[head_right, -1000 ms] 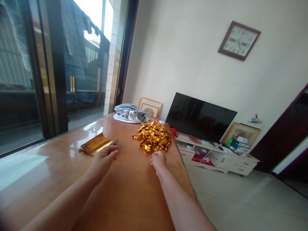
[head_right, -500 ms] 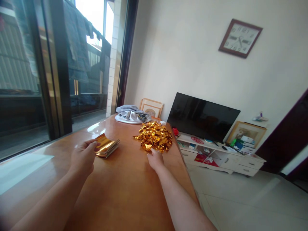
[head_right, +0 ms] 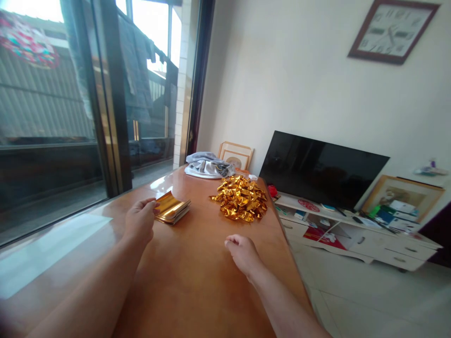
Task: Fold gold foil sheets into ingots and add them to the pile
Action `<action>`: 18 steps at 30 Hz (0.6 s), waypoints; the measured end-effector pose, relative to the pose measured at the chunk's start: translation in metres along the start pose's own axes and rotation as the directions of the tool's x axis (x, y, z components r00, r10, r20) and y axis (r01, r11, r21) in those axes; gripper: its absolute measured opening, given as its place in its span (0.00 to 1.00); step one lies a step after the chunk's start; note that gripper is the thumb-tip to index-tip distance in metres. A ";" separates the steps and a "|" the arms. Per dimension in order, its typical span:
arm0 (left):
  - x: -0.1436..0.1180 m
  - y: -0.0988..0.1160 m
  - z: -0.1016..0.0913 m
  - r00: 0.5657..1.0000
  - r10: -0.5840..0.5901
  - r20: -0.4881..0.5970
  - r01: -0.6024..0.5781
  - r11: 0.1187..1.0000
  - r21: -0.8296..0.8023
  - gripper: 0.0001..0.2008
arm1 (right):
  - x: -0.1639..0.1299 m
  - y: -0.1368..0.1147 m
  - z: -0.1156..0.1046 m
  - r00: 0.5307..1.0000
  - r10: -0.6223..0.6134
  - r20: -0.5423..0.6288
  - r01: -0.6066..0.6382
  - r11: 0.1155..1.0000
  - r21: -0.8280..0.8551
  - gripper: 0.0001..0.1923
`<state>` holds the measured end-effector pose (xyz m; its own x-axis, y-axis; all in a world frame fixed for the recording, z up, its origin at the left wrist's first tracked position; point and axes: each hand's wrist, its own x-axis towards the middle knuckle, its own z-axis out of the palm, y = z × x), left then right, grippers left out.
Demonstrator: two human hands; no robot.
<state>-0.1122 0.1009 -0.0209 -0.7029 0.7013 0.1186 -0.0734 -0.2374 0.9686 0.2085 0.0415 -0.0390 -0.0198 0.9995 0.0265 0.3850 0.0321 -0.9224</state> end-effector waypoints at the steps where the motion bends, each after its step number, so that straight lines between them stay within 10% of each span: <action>1: 0.001 -0.001 -0.001 1.000 0.006 -0.001 -0.006 1.000 0.009 0.19 | -0.007 -0.001 0.002 1.000 0.007 0.025 -0.007 1.000 0.013 0.13; 10: 0.001 -0.012 -0.008 0.992 0.092 0.087 -0.108 0.974 0.199 0.18 | -0.037 0.019 0.022 0.993 -0.046 0.109 0.046 0.999 0.007 0.15; 18: 0.003 -0.029 -0.009 0.977 0.156 0.147 -0.201 0.905 0.375 0.15 | -0.043 0.008 0.023 0.939 -0.312 0.143 0.334 0.925 -0.179 0.13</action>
<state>-0.1189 0.1038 -0.0508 -0.5944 0.7465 0.2989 0.3400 -0.1036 0.9347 0.1910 -0.0016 -0.0570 -0.2704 0.9277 0.2574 0.5148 0.3652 -0.7757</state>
